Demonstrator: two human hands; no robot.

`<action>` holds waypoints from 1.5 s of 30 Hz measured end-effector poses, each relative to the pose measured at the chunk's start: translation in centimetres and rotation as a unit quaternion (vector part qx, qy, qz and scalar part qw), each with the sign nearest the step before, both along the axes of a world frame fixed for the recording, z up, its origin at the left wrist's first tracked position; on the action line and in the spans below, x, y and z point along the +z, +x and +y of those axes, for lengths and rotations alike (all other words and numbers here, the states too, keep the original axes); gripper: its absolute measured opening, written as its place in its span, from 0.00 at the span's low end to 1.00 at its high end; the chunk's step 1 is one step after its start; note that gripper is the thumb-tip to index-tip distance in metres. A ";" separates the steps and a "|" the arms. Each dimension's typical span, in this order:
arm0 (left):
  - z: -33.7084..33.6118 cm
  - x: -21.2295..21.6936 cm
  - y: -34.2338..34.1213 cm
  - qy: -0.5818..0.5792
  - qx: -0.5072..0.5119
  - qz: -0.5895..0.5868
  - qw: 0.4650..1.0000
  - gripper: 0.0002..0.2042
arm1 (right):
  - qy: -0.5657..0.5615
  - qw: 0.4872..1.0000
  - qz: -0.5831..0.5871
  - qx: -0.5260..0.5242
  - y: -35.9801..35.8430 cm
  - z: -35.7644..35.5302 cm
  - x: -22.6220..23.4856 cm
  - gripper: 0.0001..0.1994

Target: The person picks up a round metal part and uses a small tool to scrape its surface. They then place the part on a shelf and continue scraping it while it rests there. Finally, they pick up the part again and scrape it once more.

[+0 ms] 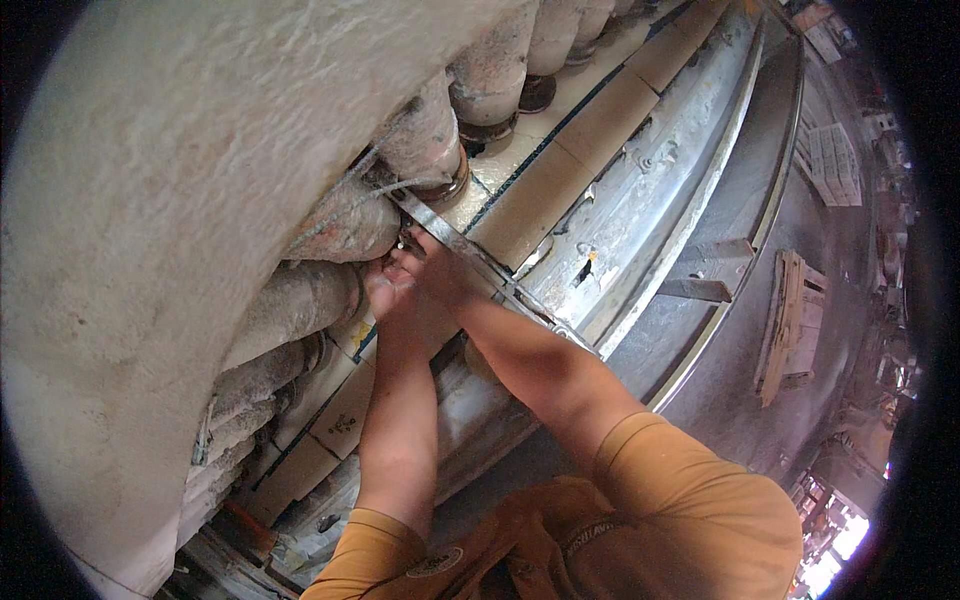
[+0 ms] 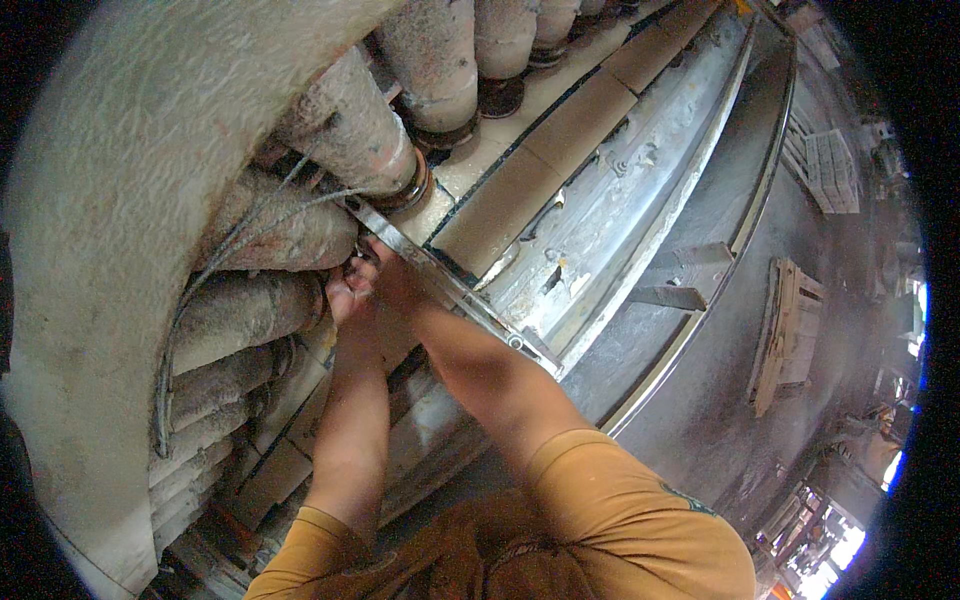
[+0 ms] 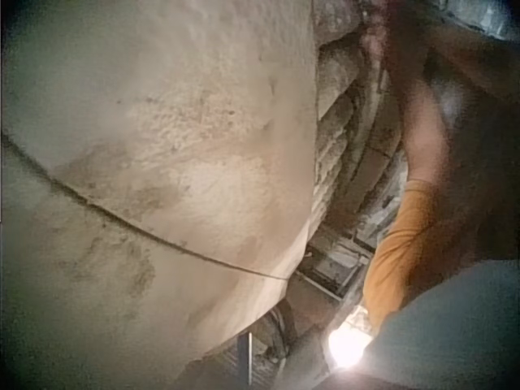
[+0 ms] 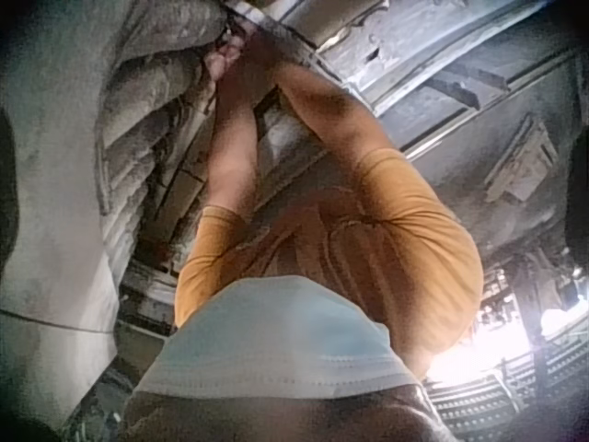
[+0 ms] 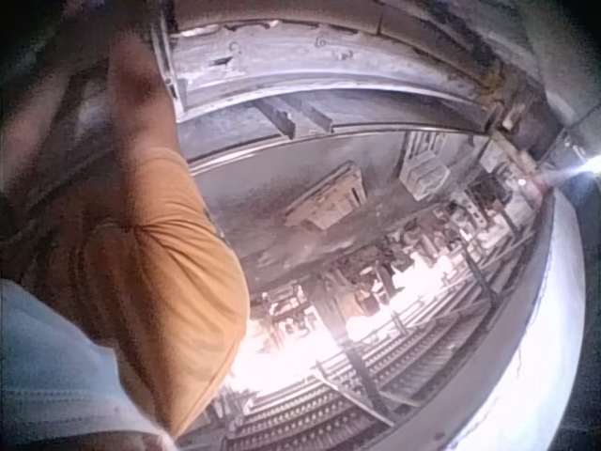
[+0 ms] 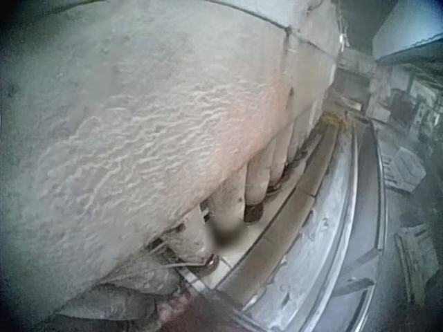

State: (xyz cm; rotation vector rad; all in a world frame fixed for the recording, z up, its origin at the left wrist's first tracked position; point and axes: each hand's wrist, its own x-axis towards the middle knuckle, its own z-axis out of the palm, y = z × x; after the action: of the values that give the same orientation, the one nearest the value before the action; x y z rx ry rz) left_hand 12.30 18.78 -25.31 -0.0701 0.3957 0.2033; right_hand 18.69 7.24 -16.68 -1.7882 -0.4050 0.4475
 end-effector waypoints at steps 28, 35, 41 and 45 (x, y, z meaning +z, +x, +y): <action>1.3 -5.1 -0.9 0.173 -0.001 0.035 0.984 0.16 | -0.072 0.993 0.051 0.082 0.2 -0.9 -2.7 0.15; 1.1 -1.9 -0.6 -0.096 0.035 0.110 0.989 0.14 | -0.099 0.992 0.016 0.081 0.0 0.1 -0.4 0.19; -1.0 -1.3 0.0 0.048 0.035 0.021 0.998 0.22 | -0.066 0.986 -0.156 -0.002 0.8 1.0 -4.9 0.22; -0.6 1.6 -0.2 -0.057 0.019 0.113 0.992 0.18 | -0.095 0.995 0.022 0.013 0.9 1.1 -1.9 0.20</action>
State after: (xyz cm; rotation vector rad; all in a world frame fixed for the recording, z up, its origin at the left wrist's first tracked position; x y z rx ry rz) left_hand 12.09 18.13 -23.70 -0.1680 0.6325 0.2270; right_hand 19.58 8.29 -18.62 -1.9558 -0.3651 0.5588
